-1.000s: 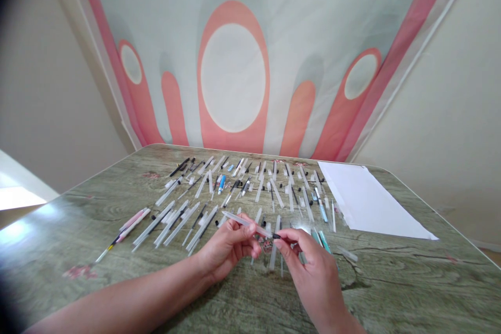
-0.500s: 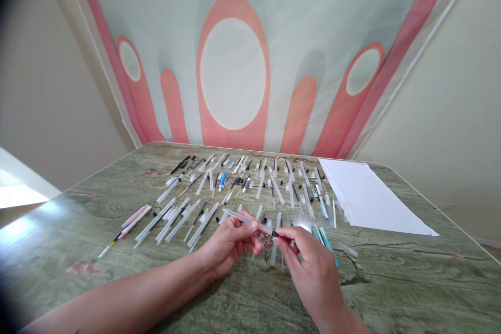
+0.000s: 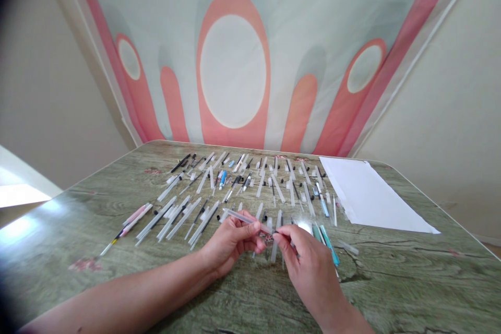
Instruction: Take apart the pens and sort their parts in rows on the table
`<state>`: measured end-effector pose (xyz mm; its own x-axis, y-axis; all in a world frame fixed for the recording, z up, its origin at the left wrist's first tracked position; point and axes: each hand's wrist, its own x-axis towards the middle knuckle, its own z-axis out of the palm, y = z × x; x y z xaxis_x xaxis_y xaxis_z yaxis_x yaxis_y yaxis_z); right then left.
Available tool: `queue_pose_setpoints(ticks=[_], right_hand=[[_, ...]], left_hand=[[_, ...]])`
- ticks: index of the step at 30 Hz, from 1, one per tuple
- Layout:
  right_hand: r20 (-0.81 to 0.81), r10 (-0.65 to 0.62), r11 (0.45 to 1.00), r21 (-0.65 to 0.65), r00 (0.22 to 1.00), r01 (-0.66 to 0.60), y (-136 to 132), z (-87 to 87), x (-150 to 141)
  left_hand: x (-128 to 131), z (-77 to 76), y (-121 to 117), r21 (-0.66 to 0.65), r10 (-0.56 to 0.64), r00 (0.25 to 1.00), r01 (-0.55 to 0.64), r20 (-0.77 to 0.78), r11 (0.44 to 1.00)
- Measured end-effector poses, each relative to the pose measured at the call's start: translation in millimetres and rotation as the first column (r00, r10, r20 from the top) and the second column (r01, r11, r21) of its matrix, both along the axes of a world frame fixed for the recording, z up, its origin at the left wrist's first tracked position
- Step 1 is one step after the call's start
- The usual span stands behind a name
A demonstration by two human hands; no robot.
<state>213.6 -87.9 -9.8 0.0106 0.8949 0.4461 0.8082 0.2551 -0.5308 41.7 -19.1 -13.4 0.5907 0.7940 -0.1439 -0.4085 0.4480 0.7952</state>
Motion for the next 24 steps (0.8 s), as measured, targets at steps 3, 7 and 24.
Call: queue_pose_setpoints(ticks=[3,7,24], right_hand=[[-0.013,0.024,0.998,-0.064,1.0,-0.025,0.7,-1.9,0.8],[-0.041,0.003,0.999,-0.048,0.999,-0.005,0.7,-3.8,2.0],[0.099,0.044,0.998,0.045,0.994,-0.048,1.7,-5.8,6.0]], left_hand=[[0.0,-0.4,0.1,0.015,0.004,1.0,-0.004,-0.001,1.0],[-0.2,-1.2,-0.6,0.029,0.007,1.0,-0.007,-0.007,1.0],[-0.7,1.8,-0.8,0.055,0.02,0.999,-0.018,-0.042,0.998]])
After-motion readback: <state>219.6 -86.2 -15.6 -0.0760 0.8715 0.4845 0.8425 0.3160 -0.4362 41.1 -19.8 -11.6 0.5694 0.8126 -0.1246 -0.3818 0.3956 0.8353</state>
